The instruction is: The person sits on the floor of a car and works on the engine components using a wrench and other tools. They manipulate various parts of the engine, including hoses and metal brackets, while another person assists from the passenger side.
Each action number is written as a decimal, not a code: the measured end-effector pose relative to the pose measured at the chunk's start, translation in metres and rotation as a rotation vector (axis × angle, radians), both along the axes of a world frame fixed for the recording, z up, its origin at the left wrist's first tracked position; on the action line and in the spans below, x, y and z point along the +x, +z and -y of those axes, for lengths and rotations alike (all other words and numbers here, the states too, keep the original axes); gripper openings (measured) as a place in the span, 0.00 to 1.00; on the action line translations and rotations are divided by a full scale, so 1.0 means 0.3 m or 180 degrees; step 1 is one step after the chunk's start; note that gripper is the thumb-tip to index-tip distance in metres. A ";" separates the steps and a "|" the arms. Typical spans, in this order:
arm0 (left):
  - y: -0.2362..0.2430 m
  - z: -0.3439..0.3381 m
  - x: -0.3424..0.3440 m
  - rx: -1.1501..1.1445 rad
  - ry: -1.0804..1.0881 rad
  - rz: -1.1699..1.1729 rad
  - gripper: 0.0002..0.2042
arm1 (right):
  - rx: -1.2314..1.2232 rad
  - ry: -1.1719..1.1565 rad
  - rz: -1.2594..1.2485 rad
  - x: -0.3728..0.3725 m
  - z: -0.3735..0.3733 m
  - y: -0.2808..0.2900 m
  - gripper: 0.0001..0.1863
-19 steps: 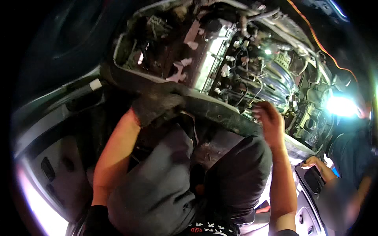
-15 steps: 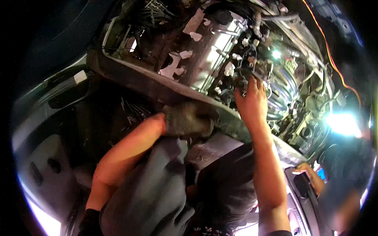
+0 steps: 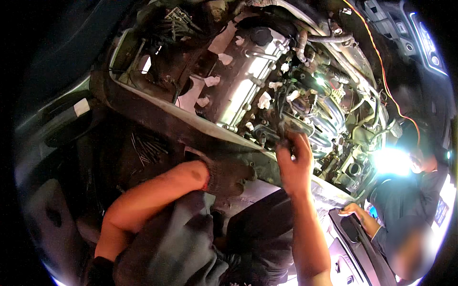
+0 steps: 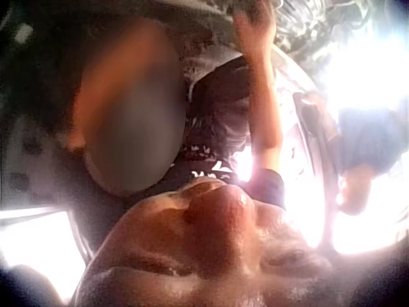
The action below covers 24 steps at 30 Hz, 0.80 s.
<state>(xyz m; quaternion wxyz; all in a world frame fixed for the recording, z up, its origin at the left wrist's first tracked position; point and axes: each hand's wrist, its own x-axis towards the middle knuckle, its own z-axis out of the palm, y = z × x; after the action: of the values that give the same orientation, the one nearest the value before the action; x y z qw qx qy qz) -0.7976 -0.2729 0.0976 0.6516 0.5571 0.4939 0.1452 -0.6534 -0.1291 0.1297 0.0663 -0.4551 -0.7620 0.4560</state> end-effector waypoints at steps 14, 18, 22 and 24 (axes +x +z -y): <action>0.005 -0.085 -0.191 0.1052 0.1324 -0.1094 0.14 | -0.1044 -0.1994 -0.0088 0.504 -0.049 0.042 0.12; -0.037 -0.175 -0.204 0.1229 0.1330 -0.1256 0.13 | -0.1264 -0.2412 0.0906 0.721 -0.114 -0.160 0.13; -0.067 -0.247 -0.217 0.1067 0.1334 -0.1325 0.12 | 0.2110 -0.0491 0.2124 0.772 -0.113 -0.278 0.20; -0.041 -0.283 -0.222 0.0849 0.1156 -0.1384 0.12 | 0.1924 -0.0426 0.1615 0.722 -0.136 -0.282 0.28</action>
<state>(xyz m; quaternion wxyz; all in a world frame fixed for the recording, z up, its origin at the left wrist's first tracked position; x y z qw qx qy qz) -0.8643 -0.1879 0.0852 0.4153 0.5583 0.6898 0.2001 -0.4367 -0.0882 0.0450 0.0365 -0.5618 -0.8227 0.0792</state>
